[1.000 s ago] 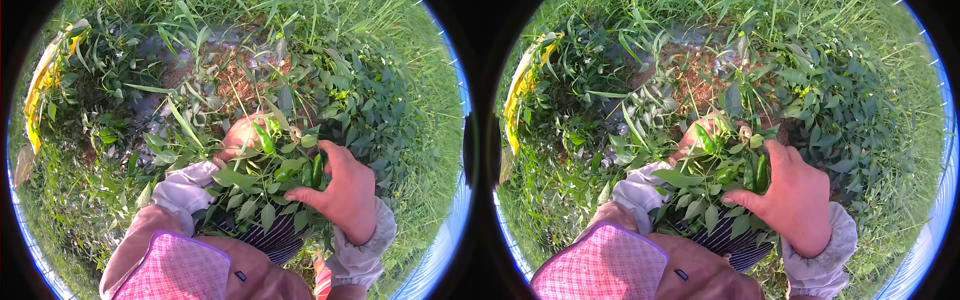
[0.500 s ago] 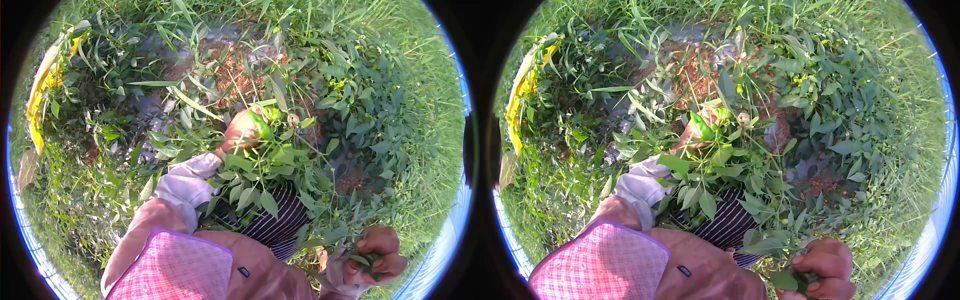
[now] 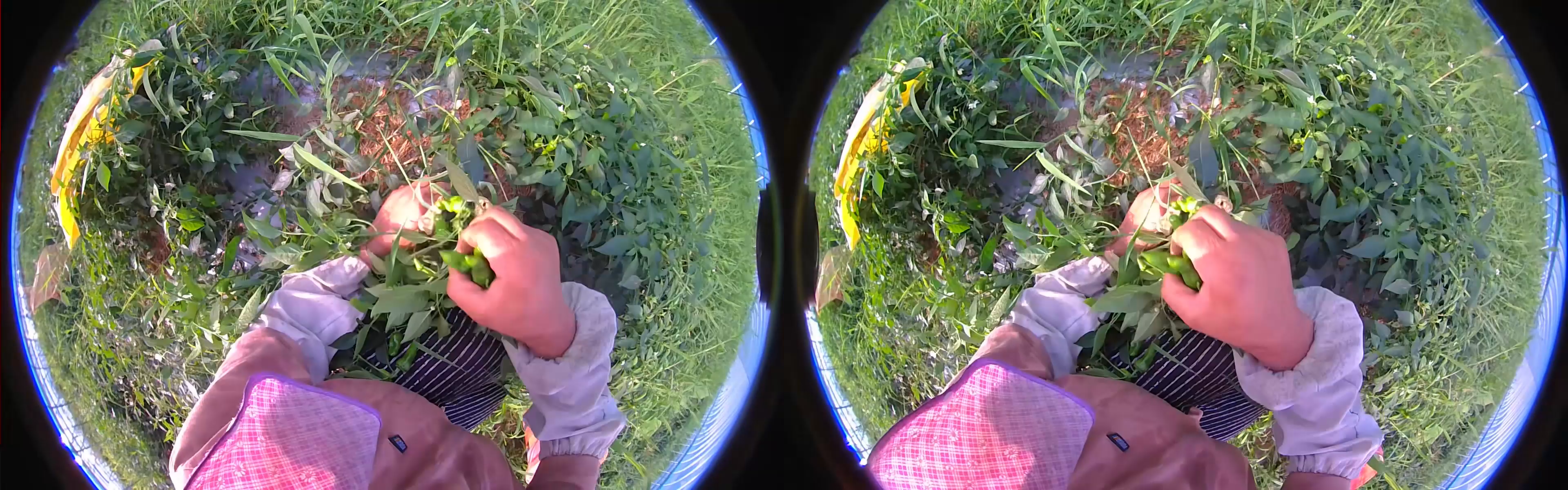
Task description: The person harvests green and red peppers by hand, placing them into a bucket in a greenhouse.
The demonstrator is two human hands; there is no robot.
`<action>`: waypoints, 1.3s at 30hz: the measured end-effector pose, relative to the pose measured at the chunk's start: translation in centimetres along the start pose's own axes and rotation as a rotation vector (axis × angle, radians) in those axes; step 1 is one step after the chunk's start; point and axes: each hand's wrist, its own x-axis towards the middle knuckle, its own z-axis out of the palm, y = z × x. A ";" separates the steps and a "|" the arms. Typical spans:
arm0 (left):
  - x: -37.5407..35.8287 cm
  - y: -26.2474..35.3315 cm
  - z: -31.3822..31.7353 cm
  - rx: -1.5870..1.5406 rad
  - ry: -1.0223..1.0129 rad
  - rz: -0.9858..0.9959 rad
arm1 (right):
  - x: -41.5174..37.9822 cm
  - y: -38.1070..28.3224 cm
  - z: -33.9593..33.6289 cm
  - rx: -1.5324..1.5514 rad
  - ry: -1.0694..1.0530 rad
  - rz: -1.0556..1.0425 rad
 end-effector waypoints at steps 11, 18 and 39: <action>0.3 -1.9 1.0 -1.293 0.042 -0.180 | -8.6 3.3 -6.2 1.019 -0.708 0.289; -1.0 -6.1 0.1 -1.095 -0.023 0.039 | -4.4 2.6 -0.9 0.448 -0.141 0.530; -0.5 -0.8 2.4 -1.067 0.070 -0.126 | -3.7 -1.4 1.3 -0.314 -0.124 0.264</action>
